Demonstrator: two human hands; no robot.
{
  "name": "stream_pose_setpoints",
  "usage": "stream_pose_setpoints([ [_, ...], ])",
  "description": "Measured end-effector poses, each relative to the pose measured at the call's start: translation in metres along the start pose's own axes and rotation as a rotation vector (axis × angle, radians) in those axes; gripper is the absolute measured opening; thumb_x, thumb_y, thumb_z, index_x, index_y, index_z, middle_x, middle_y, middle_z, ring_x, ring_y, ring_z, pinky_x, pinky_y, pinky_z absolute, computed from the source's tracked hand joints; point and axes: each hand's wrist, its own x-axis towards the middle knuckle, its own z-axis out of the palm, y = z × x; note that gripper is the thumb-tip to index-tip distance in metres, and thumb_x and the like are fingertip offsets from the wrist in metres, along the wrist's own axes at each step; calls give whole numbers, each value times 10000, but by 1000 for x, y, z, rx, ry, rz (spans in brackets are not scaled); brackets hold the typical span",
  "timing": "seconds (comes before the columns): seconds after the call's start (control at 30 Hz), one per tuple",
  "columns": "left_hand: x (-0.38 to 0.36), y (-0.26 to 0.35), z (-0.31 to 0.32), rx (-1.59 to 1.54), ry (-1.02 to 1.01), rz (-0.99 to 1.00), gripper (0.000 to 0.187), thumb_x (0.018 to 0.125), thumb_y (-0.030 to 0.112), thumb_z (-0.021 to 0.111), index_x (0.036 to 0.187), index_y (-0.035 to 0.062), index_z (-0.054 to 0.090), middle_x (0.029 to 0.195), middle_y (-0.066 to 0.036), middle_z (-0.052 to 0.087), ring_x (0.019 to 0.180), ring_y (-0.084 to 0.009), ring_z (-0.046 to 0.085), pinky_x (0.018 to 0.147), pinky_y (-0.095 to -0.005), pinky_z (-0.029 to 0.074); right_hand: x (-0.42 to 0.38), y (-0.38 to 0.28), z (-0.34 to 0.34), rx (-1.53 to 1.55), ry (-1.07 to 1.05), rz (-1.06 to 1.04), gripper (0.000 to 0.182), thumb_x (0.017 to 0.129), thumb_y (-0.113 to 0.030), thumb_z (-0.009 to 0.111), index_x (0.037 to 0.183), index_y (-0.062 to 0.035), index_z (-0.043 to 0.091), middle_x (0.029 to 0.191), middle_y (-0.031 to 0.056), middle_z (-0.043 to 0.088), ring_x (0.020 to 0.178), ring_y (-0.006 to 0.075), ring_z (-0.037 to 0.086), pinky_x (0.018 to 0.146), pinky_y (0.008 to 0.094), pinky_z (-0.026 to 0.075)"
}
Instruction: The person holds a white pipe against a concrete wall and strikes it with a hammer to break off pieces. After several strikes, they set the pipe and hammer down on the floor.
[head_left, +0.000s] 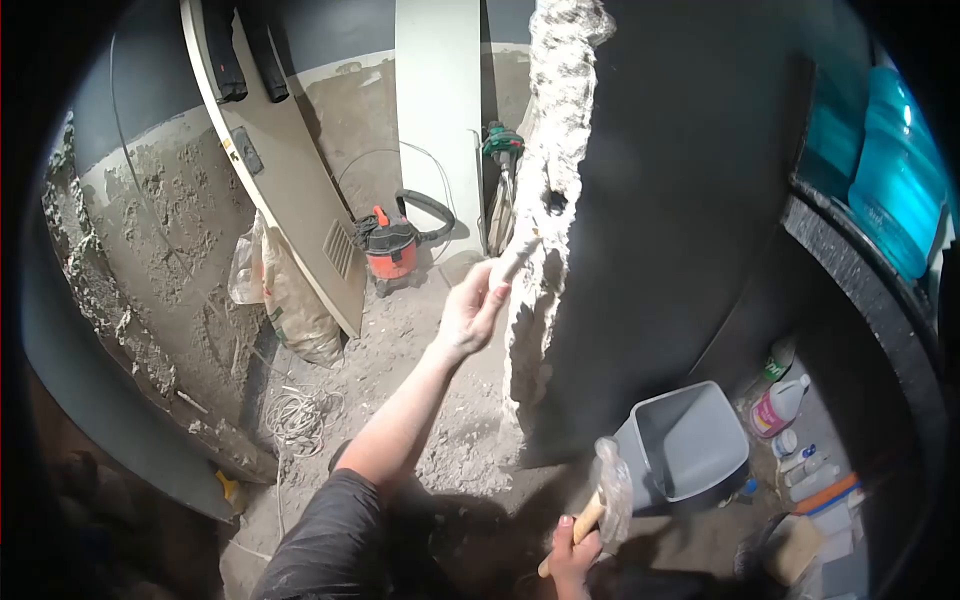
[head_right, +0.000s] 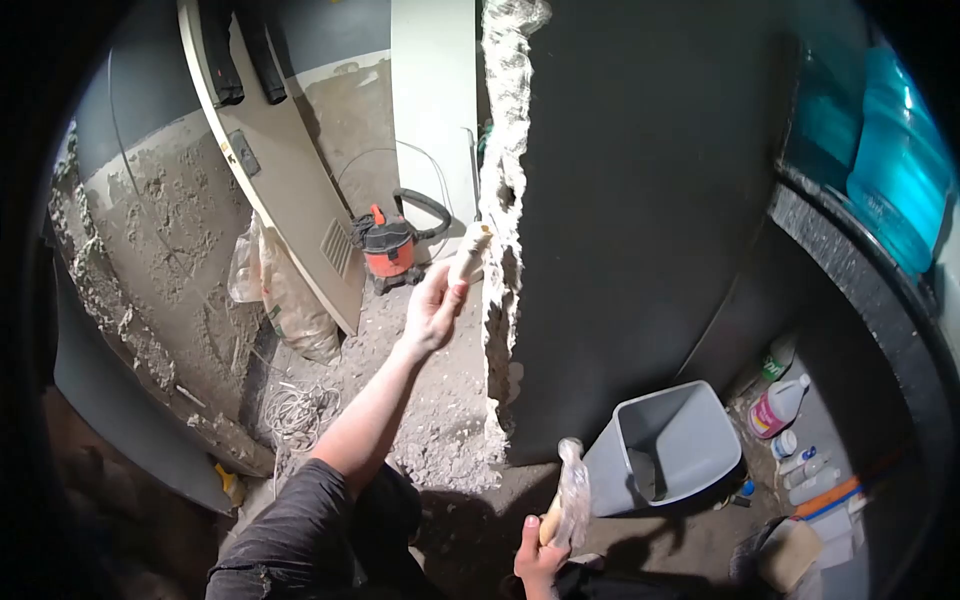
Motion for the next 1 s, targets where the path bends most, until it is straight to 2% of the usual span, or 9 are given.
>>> stream_pose_setpoints([
  [0.3,8,3,-8,-106,-77,-67,388,1042,316,535,1349,79,540,1124,-162,692,1032,-242,675,918,-336,494,55,-86,24,307,111,-296,160,970,-94,550,871,-5,462,669,54,495,557,119,472,498,267,411],
  [0.37,11,5,-10,-21,-52,-140,329,966,316,630,1222,114,589,892,-163,703,804,-327,705,760,-390,551,83,-171,32,270,37,-324,215,983,-133,549,803,-50,466,684,56,505,545,116,464,518,244,404],
  [0.43,16,-4,-6,181,-5,-2,309,873,318,697,1073,112,583,799,-169,683,757,-391,682,703,-451,549,105,-225,37,-553,-1,-387,270,992,-201,561,768,-52,532,690,94,547,535,213,519,541,313,433],
  [0.53,18,-18,6,276,25,-79,288,790,229,697,985,96,533,822,-198,682,807,-435,662,719,-534,522,149,-203,76,-285,3,-170,261,977,-229,577,857,-14,663,742,178,640,668,444,602,626,508,456],
  [0.63,17,-15,15,289,42,-149,322,782,217,698,1020,88,524,827,-217,680,820,-448,658,740,-547,519,188,-187,96,-675,66,-904,123,866,-135,647,898,-17,663,721,159,626,600,361,618,498,437,479],
  [0.83,15,-2,15,296,-3,-251,323,799,219,696,1049,94,535,854,-213,691,841,-429,677,767,-541,533,171,-213,97,-359,194,-826,88,831,-85,673,890,-19,665,695,154,638,594,344,646,550,403,541],
  [0.9,15,4,11,345,-23,-252,308,811,219,688,1049,98,535,855,-208,695,841,-426,683,773,-537,539,165,-213,93,-291,107,-458,55,858,-70,626,851,-17,641,729,165,643,611,365,639,550,435,529],
  [0.97,15,9,6,357,-24,-252,305,815,217,685,1052,97,535,856,-206,696,848,-427,682,778,-534,539,198,-190,95,-722,-8,-831,104,895,-92,595,823,-20,621,744,168,642,608,390,626,514,445,499],
  [1.0,16,12,5,367,-13,-250,301,819,215,681,1055,96,535,858,-205,696,854,-428,681,783,-531,539,201,-196,97,-688,-67,-628,130,911,-128,600,893,-14,661,791,171,663,656,406,634,554,469,501],
])
